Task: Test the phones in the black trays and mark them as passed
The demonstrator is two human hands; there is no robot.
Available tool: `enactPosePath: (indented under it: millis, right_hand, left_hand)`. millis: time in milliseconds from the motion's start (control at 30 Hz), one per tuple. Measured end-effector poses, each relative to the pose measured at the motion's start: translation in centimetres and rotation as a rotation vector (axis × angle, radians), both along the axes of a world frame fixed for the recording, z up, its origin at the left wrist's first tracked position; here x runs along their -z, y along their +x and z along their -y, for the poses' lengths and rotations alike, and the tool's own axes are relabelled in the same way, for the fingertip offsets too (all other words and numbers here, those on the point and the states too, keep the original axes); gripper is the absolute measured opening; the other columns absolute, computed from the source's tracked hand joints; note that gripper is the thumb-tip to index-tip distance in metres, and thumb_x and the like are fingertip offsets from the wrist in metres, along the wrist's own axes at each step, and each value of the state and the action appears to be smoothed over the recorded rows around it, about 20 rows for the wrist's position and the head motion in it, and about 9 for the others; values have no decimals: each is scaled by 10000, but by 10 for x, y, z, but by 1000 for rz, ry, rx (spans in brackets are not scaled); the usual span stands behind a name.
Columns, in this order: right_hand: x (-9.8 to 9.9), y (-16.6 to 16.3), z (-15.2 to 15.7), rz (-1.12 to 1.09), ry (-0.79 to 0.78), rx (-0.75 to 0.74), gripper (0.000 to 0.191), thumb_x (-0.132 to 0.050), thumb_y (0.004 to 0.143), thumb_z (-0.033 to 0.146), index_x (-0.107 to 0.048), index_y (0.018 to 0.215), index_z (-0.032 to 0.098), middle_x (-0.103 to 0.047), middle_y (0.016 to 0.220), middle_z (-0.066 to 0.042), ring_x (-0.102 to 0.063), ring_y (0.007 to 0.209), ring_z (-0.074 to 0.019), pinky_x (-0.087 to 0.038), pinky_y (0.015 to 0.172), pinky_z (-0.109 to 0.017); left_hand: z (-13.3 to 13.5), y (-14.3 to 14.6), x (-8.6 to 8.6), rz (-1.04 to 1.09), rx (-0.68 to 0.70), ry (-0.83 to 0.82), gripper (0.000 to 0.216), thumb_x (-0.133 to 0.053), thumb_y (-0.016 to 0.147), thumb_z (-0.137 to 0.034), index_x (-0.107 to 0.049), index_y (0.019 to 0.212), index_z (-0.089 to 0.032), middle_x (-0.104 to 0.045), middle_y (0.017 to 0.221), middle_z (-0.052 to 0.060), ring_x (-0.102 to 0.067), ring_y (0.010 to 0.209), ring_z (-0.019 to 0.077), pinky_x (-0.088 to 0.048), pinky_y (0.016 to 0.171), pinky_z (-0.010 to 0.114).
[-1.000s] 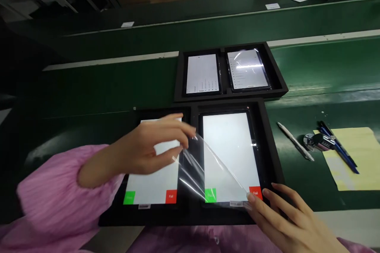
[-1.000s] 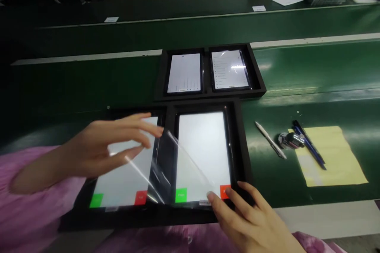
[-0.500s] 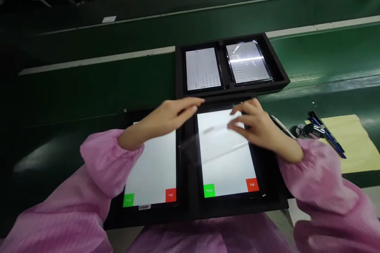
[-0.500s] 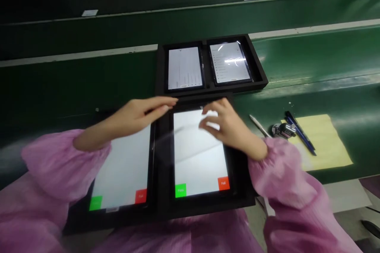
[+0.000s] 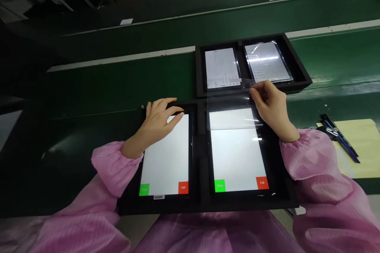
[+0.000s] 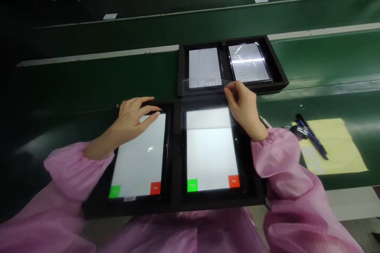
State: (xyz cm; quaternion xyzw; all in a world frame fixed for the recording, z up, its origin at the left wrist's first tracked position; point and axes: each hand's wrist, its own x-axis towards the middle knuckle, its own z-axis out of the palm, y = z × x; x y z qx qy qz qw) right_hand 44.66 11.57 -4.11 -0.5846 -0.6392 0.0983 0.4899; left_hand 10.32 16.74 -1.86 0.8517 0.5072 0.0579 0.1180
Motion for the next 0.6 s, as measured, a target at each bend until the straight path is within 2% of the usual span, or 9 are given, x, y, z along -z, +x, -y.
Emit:
enactPosePath:
  millis: [167,367,533,600]
  right_hand:
    - [2,1,-1,23,-2,4,144,-530,954,354,-531,858,246,-664,795,-5,-610,658,-169,-489,656,-313]
    - [7,4,-3,40,17,-28,111,-536,977,312,-527,886,249,-663,823,-11,-631,695,-177,-489,667,-322]
    - [10,7,-3,42,-18,-12,101,-569,993,287,-541,900,261,-658,829,-11,-634,704,-188,-505,699,-343]
    - [10,8,-3,41,-16,-5,107,-568,998,288,-540,899,260,-660,834,-12,-636,706,-190,-508,701,-345]
  left_hand:
    - [-3,7,3,94,48,49,374,-483,974,-475,-800,1050,-292,-652,1372,84,-483,1384,381,-292,1187,693]
    - [3,5,-3,167,22,113,285,-560,919,-442,-804,894,-298,-729,1237,60,-564,1301,364,-341,1175,655]
    - [10,4,-15,143,-26,47,261,-561,870,-454,-745,828,-274,-764,1073,40,-641,1169,343,-307,1203,693]
    - [15,2,-22,141,-20,-14,251,-552,872,-449,-711,836,-258,-764,1010,15,-689,1003,282,-278,1232,690]
